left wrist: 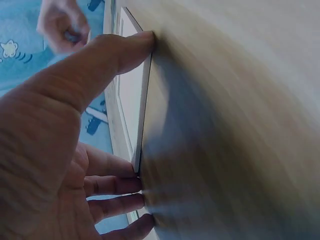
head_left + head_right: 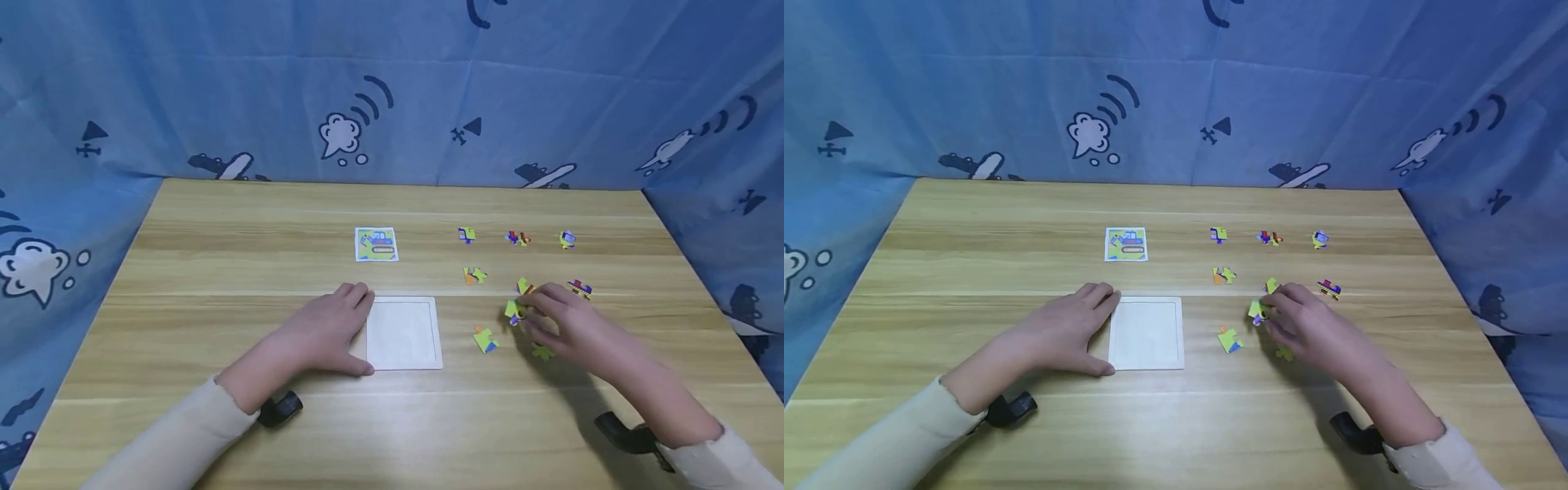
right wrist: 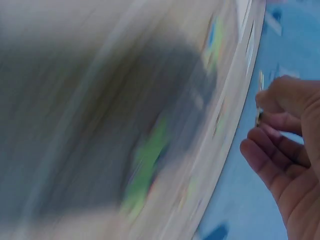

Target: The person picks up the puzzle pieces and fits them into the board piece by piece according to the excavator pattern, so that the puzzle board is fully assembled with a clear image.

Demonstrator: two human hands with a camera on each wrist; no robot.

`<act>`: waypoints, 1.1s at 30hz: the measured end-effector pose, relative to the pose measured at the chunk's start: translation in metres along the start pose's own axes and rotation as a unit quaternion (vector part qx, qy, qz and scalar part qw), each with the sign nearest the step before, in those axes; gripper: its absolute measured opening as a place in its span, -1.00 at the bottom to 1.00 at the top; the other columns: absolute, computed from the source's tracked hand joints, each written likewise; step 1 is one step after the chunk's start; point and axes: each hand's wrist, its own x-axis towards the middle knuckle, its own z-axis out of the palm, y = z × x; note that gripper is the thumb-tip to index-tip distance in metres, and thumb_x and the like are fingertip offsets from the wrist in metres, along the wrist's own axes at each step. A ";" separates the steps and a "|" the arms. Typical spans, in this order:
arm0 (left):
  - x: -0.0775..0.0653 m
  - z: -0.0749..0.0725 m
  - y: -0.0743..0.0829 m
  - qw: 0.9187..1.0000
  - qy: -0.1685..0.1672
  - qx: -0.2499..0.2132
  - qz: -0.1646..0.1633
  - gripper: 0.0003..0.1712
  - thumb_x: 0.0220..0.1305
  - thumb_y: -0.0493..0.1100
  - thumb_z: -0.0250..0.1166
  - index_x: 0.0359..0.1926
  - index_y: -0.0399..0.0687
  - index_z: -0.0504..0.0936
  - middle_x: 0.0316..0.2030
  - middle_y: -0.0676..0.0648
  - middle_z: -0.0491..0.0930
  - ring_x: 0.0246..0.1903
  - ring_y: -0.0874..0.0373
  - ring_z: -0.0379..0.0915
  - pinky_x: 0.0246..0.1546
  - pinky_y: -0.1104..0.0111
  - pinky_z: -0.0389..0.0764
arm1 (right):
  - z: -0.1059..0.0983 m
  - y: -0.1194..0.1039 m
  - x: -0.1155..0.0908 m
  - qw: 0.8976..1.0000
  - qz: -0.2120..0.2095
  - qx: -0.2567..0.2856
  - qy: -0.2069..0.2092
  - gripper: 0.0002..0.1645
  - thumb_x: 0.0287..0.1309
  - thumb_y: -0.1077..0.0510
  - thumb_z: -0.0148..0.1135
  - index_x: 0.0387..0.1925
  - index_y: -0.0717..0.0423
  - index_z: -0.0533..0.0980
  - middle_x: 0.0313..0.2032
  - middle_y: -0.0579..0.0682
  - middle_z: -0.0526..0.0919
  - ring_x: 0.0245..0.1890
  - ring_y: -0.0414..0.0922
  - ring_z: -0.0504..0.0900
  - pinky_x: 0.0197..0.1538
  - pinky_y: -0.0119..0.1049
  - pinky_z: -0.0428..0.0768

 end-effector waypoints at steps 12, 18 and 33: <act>0.003 0.002 0.014 0.999 0.000 0.049 0.009 0.27 0.03 0.47 0.44 0.49 -0.33 0.29 0.36 -0.17 0.41 0.33 -0.03 0.36 0.36 0.17 0.55 | 0.036 -0.075 0.075 0.995 -0.048 0.030 -0.083 -0.61 0.13 0.29 0.51 0.02 0.24 0.68 -0.11 0.06 0.68 -0.14 -0.14 0.67 -0.07 -0.27 0.77; 0.003 0.004 0.014 0.998 0.001 0.055 0.012 0.31 0.03 0.50 0.42 0.51 -0.34 0.28 0.37 -0.18 0.41 0.34 -0.03 0.36 0.35 0.16 0.55 | 0.051 -0.091 0.093 0.989 -0.076 0.002 -0.125 -0.62 0.19 0.25 0.49 0.05 0.23 0.67 -0.06 0.08 0.67 -0.06 -0.11 0.69 0.02 -0.28 0.77; 0.004 0.004 0.016 0.999 0.007 0.040 0.012 0.27 0.04 0.47 0.43 0.50 -0.33 0.30 0.33 -0.17 0.43 0.33 -0.05 0.35 0.33 0.12 0.56 | 0.064 -0.106 0.114 0.982 -0.093 -0.033 -0.158 -0.77 0.33 0.20 0.37 -0.03 0.22 0.65 -0.12 0.04 0.62 -0.09 -0.11 0.61 -0.06 -0.32 0.74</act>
